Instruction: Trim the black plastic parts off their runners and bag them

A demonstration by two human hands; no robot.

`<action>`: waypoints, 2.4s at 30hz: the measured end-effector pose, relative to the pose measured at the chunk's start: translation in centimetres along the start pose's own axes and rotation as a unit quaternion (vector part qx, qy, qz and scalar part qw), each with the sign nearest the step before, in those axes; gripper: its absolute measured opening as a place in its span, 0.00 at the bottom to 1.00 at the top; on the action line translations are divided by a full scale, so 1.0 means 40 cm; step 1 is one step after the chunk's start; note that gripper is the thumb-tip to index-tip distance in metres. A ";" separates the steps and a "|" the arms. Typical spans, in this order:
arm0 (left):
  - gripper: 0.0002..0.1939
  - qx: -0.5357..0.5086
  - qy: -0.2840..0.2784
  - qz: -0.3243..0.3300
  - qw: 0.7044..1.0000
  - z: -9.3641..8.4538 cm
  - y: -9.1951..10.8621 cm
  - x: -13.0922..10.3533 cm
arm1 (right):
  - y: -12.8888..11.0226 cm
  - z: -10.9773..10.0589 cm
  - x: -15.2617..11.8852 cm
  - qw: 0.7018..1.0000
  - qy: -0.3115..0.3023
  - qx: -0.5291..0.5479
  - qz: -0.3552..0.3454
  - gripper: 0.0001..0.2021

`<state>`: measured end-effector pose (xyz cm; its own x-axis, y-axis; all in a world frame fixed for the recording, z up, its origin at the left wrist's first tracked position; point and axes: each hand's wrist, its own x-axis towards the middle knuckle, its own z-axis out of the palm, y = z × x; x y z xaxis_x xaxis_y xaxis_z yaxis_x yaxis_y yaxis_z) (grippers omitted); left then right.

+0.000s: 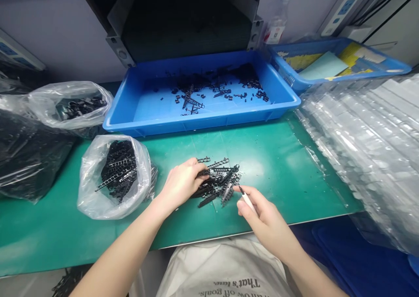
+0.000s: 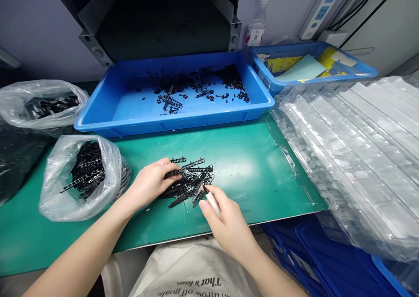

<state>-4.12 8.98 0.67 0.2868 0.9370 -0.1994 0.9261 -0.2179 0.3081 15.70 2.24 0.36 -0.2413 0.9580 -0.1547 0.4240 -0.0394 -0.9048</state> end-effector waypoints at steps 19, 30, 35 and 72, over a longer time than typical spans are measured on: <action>0.10 -0.561 -0.024 -0.123 0.818 0.029 0.085 -0.158 | -0.064 0.026 0.073 0.983 -0.079 0.165 0.017 0.10; 0.13 -0.669 -0.005 -0.153 0.727 0.065 0.062 -0.170 | -0.050 0.001 0.021 0.969 -0.104 -0.156 -0.163 0.17; 0.12 -0.666 -0.004 -0.148 0.731 0.066 0.062 -0.171 | -0.056 0.008 0.016 0.935 -0.074 -0.272 -0.215 0.18; 0.12 -0.743 0.053 -0.180 0.642 0.102 0.108 -0.176 | -0.042 0.088 -0.009 0.925 0.087 -0.297 -0.222 0.18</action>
<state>-1.12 0.34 -0.41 0.0292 0.8842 -0.4662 -0.3524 0.4456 0.8230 11.99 0.97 0.55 -0.3845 0.8755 0.2925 0.7336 0.4822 -0.4789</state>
